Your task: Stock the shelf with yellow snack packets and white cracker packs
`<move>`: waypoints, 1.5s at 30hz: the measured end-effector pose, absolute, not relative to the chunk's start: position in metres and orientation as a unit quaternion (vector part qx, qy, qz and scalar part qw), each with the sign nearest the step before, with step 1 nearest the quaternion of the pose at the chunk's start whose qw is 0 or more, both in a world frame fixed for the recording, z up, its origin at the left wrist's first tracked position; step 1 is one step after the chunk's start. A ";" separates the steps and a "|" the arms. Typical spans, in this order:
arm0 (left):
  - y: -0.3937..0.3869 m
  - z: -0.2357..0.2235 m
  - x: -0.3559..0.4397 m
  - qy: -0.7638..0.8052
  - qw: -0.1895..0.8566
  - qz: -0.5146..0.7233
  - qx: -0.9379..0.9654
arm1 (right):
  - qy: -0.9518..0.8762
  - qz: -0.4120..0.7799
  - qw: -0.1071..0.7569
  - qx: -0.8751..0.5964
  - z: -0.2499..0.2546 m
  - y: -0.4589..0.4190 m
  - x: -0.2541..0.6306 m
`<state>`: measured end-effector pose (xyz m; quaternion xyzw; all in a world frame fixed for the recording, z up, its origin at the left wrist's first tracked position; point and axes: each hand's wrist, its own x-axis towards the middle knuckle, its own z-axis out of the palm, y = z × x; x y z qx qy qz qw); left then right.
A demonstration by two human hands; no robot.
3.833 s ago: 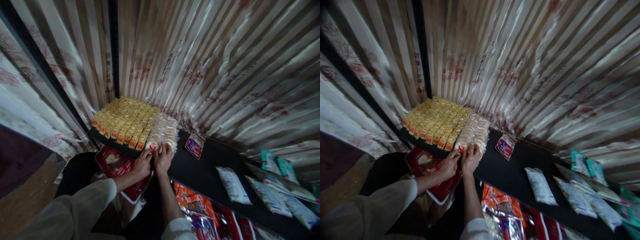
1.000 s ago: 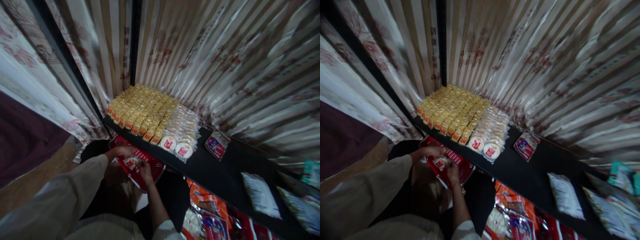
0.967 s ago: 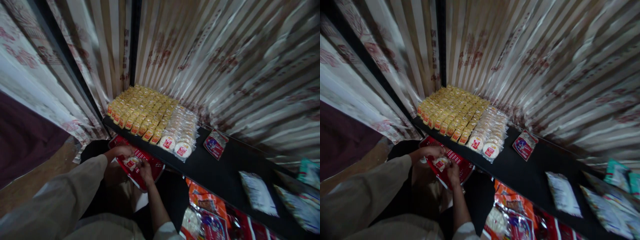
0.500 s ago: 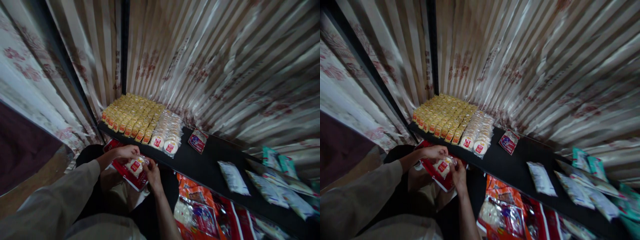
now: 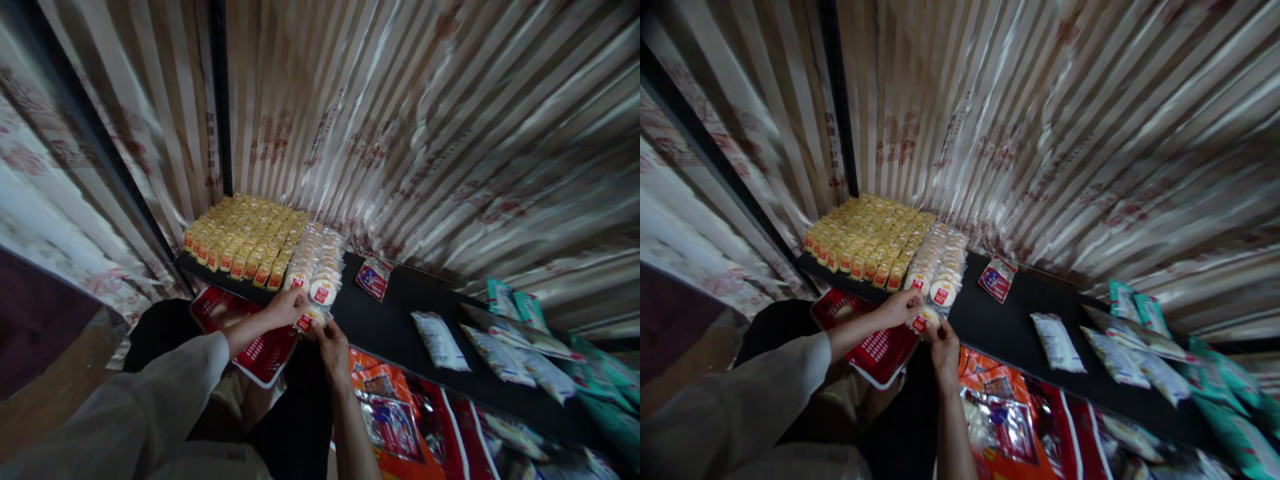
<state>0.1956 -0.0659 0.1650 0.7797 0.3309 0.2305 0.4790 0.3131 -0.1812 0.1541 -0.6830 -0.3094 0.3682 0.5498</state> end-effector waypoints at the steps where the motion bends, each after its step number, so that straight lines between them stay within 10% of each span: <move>1: -0.067 0.166 0.204 0.340 0.459 0.235 0.786 | -0.304 0.352 0.549 -0.695 0.154 -0.180 0.320; 18: -0.075 0.156 0.253 0.386 0.350 0.252 0.816 | -0.348 0.116 0.467 -0.805 0.125 -0.146 0.374; 45: -0.096 0.145 0.235 0.297 0.225 0.087 0.924 | -0.328 0.147 0.488 -0.796 0.113 -0.134 0.370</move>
